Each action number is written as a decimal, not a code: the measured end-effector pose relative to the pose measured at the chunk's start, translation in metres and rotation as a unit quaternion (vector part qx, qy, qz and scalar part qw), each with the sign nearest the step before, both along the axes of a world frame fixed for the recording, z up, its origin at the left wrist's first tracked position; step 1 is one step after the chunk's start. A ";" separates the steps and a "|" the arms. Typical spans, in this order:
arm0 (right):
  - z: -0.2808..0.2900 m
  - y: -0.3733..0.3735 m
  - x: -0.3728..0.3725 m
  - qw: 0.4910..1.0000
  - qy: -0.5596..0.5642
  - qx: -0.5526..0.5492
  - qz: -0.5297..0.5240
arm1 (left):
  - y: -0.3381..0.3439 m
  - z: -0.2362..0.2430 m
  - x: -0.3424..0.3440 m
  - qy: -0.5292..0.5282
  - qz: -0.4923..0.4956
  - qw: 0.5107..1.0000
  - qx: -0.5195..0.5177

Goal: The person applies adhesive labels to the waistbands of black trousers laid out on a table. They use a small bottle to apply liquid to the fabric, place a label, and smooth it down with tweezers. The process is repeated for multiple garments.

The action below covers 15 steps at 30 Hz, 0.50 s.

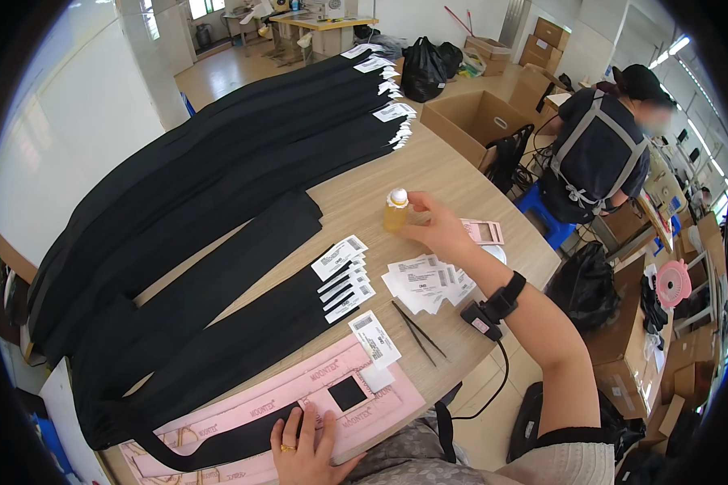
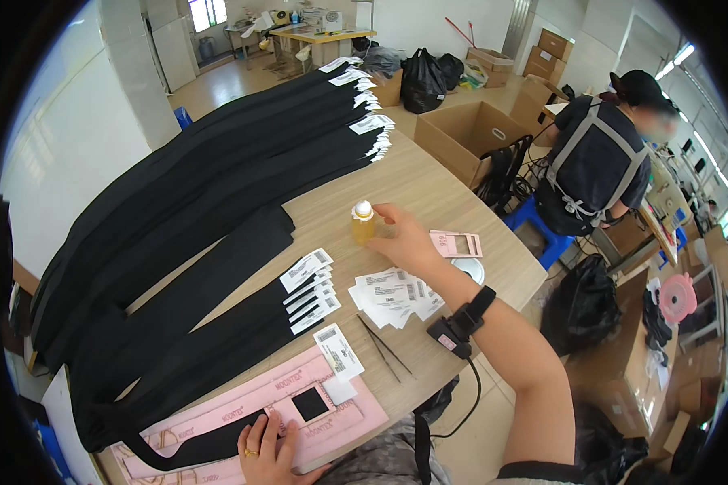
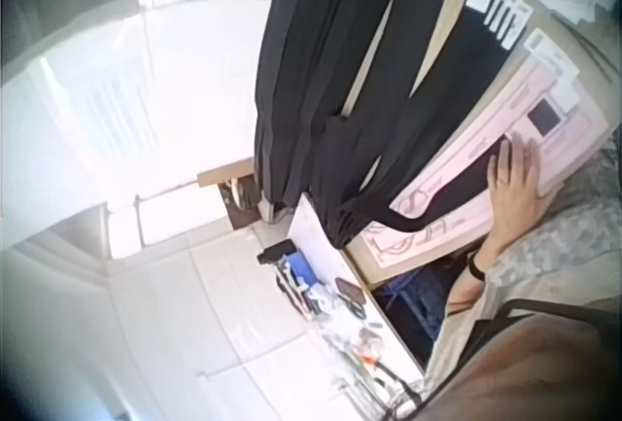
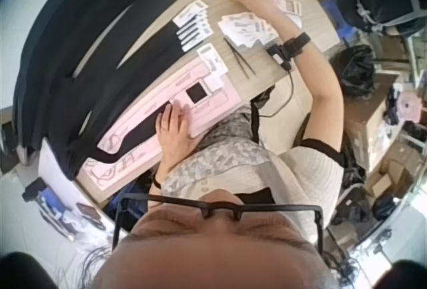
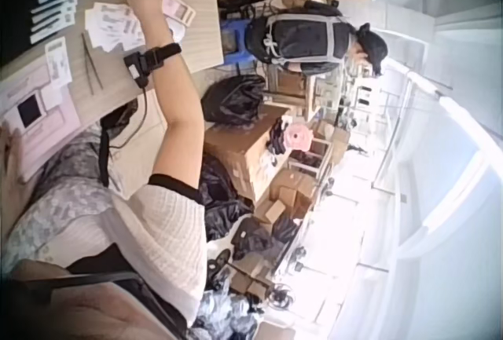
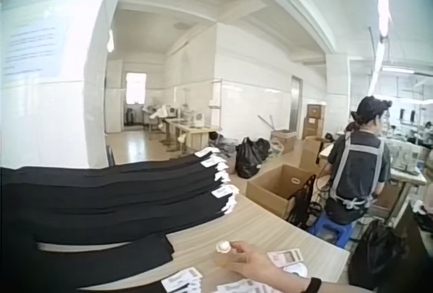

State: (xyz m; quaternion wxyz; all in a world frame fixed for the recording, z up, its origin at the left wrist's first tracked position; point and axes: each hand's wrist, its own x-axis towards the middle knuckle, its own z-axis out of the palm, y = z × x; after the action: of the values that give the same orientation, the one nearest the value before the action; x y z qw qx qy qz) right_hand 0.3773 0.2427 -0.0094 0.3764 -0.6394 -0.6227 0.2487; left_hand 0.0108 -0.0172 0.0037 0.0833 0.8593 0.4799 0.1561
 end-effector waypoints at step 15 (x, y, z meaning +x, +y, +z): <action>0.018 -0.089 0.028 0.987 -0.125 -0.105 -0.002 | 0.000 0.003 -0.001 0.016 -0.006 1.000 -0.005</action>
State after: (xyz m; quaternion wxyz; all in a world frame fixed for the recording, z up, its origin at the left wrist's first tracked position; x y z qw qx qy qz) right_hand 0.4057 0.1539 0.0091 0.2272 -0.7023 -0.6343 0.2300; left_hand 0.0102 -0.0172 0.0066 0.0806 0.8639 0.4770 0.1399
